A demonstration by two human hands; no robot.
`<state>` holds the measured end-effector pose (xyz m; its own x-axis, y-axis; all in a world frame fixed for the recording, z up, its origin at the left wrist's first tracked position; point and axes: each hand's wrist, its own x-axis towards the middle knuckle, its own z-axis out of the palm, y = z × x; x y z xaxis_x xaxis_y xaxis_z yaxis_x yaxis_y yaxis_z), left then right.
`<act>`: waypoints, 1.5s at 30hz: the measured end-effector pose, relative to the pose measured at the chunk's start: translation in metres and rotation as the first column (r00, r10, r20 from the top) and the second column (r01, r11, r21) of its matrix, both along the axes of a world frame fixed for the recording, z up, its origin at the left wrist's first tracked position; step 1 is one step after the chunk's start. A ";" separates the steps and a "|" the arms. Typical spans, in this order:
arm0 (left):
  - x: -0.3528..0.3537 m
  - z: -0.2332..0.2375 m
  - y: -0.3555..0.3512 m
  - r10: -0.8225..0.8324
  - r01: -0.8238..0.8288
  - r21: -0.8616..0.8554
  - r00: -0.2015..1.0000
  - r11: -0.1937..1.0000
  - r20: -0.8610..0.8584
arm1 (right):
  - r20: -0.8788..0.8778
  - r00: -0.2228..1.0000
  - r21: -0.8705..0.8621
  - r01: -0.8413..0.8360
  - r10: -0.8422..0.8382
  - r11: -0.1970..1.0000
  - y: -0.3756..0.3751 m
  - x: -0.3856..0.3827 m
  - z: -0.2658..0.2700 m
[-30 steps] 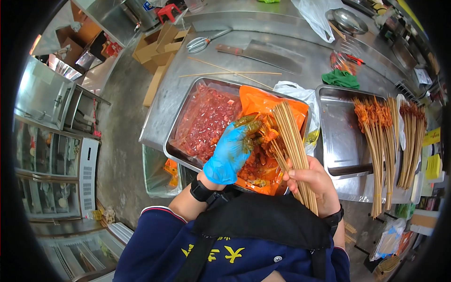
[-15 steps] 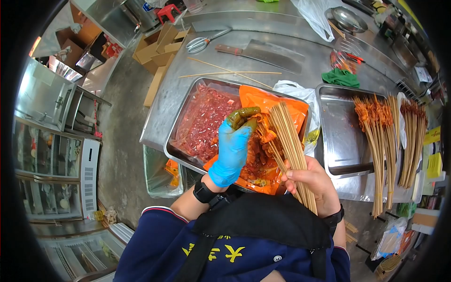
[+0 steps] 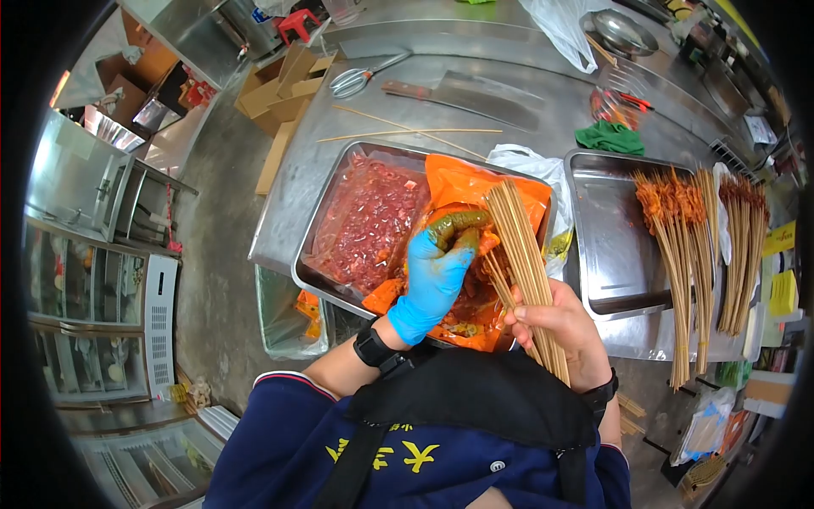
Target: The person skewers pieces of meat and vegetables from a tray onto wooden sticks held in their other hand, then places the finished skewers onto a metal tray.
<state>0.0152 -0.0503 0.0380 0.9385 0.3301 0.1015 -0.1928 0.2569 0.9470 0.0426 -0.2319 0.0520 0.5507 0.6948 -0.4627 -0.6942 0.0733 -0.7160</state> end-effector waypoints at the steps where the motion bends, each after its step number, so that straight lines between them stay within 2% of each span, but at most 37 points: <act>1: -0.001 0.001 -0.001 -0.030 0.029 -0.048 0.999 0.998 -0.021 | -0.001 1.000 0.004 0.002 -0.002 1.000 0.000 0.000 -0.002; 5: 0.001 -0.005 0.003 -0.010 0.010 0.079 1.000 0.997 0.005 | 0.010 1.000 0.007 0.005 -0.005 1.000 0.000 0.002 -0.005; 7: 0.004 -0.008 0.001 0.062 -0.060 -0.234 0.998 0.970 0.000 | 0.017 1.000 -0.072 0.011 -0.009 0.997 0.000 0.002 0.001; 8: 0.004 -0.007 0.001 0.060 -0.058 -0.237 0.998 0.970 0.001 | 0.018 1.000 -0.075 0.013 -0.011 0.997 -0.002 0.002 0.003; 10: 0.003 0.002 0.007 -0.133 0.022 -0.555 0.978 0.832 -0.162 | 0.017 1.000 -0.138 -0.003 0.005 0.990 -0.001 0.002 0.006; 11: 0.003 0.005 0.010 -0.231 0.110 -0.513 0.957 0.851 -0.178 | 0.017 1.000 -0.136 -0.005 0.008 0.991 0.001 0.002 0.008; 15: -0.001 0.005 0.010 -0.233 0.127 -0.509 0.961 0.852 -0.150 | 0.033 0.998 -0.196 -0.039 0.047 0.980 0.001 0.001 0.012; 17: -0.003 0.016 0.010 -0.313 0.111 -0.620 0.922 0.777 -0.228 | 0.039 0.998 -0.207 -0.039 0.049 0.978 0.001 0.001 0.011; 20: -0.010 0.004 0.014 -0.385 0.140 -0.642 0.885 0.754 -0.260 | 0.029 0.999 -0.150 -0.014 0.018 0.989 -0.001 0.001 0.007; 24: -0.005 0.006 -0.002 -0.338 0.100 -0.677 0.913 0.729 -0.230 | 0.039 0.999 -0.134 0.005 0.001 0.991 -0.001 0.003 0.005; 26: -0.006 -0.003 -0.005 -0.360 0.158 -0.599 0.903 0.785 -0.233 | 0.039 0.999 -0.136 0.015 -0.009 0.991 -0.001 0.002 0.005; 30: -0.006 0.003 -0.008 -0.338 0.131 -0.582 0.904 0.802 -0.262 | 0.040 0.998 -0.136 0.043 -0.038 0.990 -0.001 0.003 0.006; 35: -0.007 0.002 -0.002 -0.402 0.273 -0.410 0.875 0.871 -0.272 | 0.059 0.998 -0.168 0.035 -0.025 0.985 -0.003 0.004 0.004; 38: -0.007 0.007 0.001 -0.381 0.223 -0.473 0.884 0.852 -0.269 | 0.056 0.998 -0.141 0.038 -0.030 0.989 -0.003 0.004 0.001; 45: -0.007 0.004 0.005 -0.438 0.288 -0.465 0.862 0.837 -0.255 | 0.073 0.997 -0.124 0.010 -0.001 0.992 -0.004 0.004 0.000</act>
<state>0.0082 -0.0451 0.0418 0.9464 -0.1019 -0.3066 0.3030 0.6094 0.7327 0.0470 -0.2361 0.0519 0.5896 0.6310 -0.5042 -0.6400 -0.0157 -0.7682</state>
